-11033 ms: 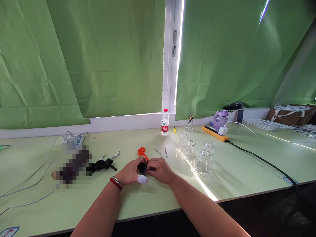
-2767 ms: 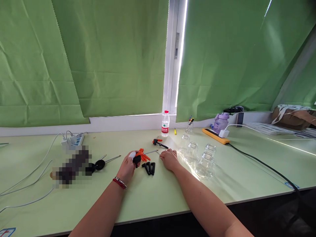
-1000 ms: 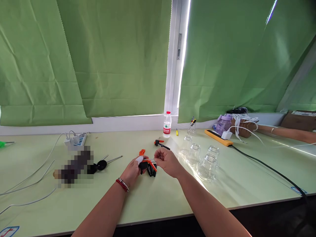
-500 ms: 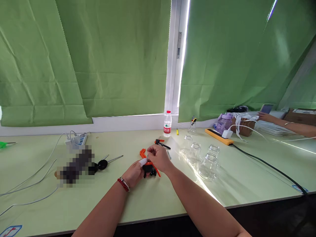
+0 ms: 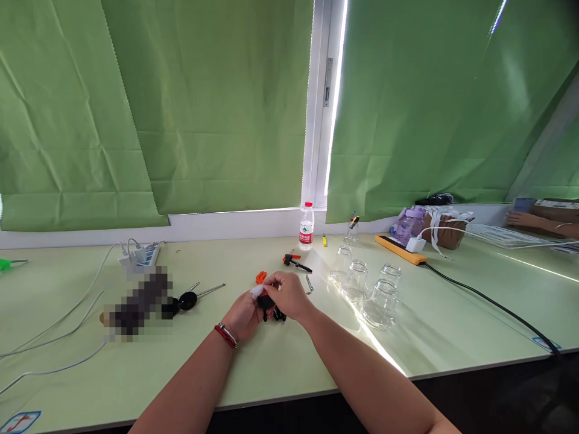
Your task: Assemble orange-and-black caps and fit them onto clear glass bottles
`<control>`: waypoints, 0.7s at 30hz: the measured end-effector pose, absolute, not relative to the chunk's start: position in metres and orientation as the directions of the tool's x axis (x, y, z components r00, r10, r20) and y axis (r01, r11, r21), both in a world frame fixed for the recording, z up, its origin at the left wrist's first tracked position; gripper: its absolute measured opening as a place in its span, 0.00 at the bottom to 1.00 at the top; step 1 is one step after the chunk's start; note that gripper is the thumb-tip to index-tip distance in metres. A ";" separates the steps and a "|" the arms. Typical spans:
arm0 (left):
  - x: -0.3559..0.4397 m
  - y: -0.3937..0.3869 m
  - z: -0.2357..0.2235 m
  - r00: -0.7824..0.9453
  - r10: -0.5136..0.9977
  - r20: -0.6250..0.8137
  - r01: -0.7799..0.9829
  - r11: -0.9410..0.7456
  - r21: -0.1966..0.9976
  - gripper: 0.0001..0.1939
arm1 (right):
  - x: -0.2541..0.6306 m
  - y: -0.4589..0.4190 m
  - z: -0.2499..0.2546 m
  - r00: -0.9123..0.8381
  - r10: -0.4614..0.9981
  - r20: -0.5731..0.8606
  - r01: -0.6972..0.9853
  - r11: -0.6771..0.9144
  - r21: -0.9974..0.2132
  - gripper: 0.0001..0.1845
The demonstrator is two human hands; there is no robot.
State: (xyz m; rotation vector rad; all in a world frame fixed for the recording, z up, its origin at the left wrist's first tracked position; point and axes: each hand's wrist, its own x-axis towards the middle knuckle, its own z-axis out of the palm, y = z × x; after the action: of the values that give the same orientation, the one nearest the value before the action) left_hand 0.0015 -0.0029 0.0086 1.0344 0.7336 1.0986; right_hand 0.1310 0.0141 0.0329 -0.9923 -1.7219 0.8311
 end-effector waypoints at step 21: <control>-0.014 0.001 0.009 0.385 0.921 0.059 -0.272 0.052 0.961 0.20 | 0.159 0.012 0.043 -0.675 0.613 0.411 0.313 0.742 -0.593 0.19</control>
State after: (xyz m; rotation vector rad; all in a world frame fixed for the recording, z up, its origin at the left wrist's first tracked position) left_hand -0.0141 0.0011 0.0093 1.1694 0.7144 1.0354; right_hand 0.1586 0.0122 0.0427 -0.6950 -2.3333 0.6482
